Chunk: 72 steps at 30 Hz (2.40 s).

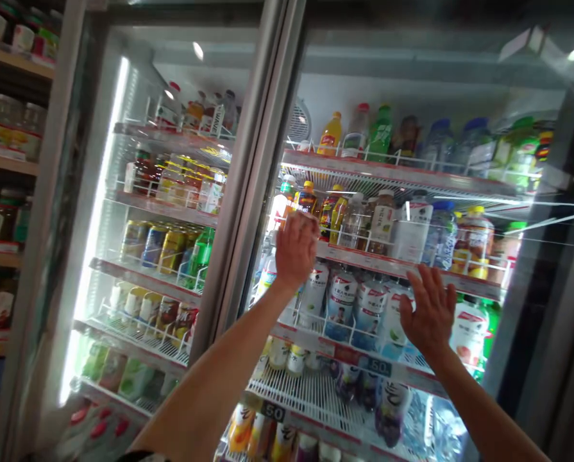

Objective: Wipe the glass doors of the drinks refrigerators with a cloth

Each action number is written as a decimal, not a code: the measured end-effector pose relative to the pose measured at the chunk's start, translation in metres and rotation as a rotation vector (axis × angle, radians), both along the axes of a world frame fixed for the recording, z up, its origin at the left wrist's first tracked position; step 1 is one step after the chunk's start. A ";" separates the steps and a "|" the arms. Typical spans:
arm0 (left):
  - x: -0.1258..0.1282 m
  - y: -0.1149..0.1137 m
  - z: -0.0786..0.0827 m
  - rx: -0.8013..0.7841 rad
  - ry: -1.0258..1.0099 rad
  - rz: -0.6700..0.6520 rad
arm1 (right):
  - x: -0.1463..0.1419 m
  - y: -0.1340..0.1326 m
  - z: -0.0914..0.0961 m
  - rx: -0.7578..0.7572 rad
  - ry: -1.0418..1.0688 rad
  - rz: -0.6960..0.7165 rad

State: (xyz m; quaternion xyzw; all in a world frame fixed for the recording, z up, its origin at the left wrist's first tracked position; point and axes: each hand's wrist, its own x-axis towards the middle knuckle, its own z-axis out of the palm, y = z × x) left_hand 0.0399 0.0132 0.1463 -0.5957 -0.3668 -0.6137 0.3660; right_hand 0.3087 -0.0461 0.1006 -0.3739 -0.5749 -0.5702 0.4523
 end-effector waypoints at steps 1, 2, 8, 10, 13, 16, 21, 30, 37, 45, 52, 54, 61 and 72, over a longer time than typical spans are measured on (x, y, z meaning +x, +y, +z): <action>-0.009 0.004 0.008 -0.015 -0.101 0.014 | -0.001 0.000 0.000 -0.006 0.009 -0.002; -0.012 0.005 0.012 -0.019 -0.155 0.015 | -0.002 -0.001 0.000 -0.011 0.017 -0.003; 0.048 -0.015 -0.028 0.140 0.529 -0.106 | -0.005 -0.004 0.000 -0.057 0.080 0.035; 0.040 -0.013 -0.028 0.134 0.605 -0.096 | -0.006 -0.004 0.000 -0.063 0.090 0.051; -0.003 0.001 0.005 0.082 0.227 -0.031 | -0.007 -0.004 -0.001 -0.057 0.099 0.064; -0.021 0.010 0.038 0.078 -0.113 -0.011 | -0.008 -0.002 -0.003 -0.051 0.109 0.067; 0.045 -0.007 0.009 0.143 0.337 -0.143 | -0.008 -0.001 -0.003 -0.040 0.103 0.092; -0.013 0.014 0.076 0.139 -0.047 -0.071 | -0.010 -0.002 -0.002 -0.038 0.092 0.088; 0.056 -0.005 0.037 0.157 0.489 -0.203 | -0.007 -0.002 -0.004 -0.047 0.092 0.083; 0.000 0.008 0.089 0.096 0.075 -0.140 | -0.009 -0.001 -0.003 -0.043 0.108 0.069; 0.063 -0.006 0.037 0.174 0.505 -0.186 | -0.006 -0.001 -0.004 -0.036 0.110 0.070; 0.062 -0.008 0.031 0.208 0.716 -0.190 | -0.003 0.000 -0.004 -0.020 0.079 0.063; 0.017 0.003 0.083 0.025 -0.017 -0.092 | -0.002 0.002 -0.004 -0.003 0.062 0.059; 0.037 -0.007 0.070 0.101 0.569 -0.100 | -0.001 0.002 -0.004 -0.006 0.049 0.076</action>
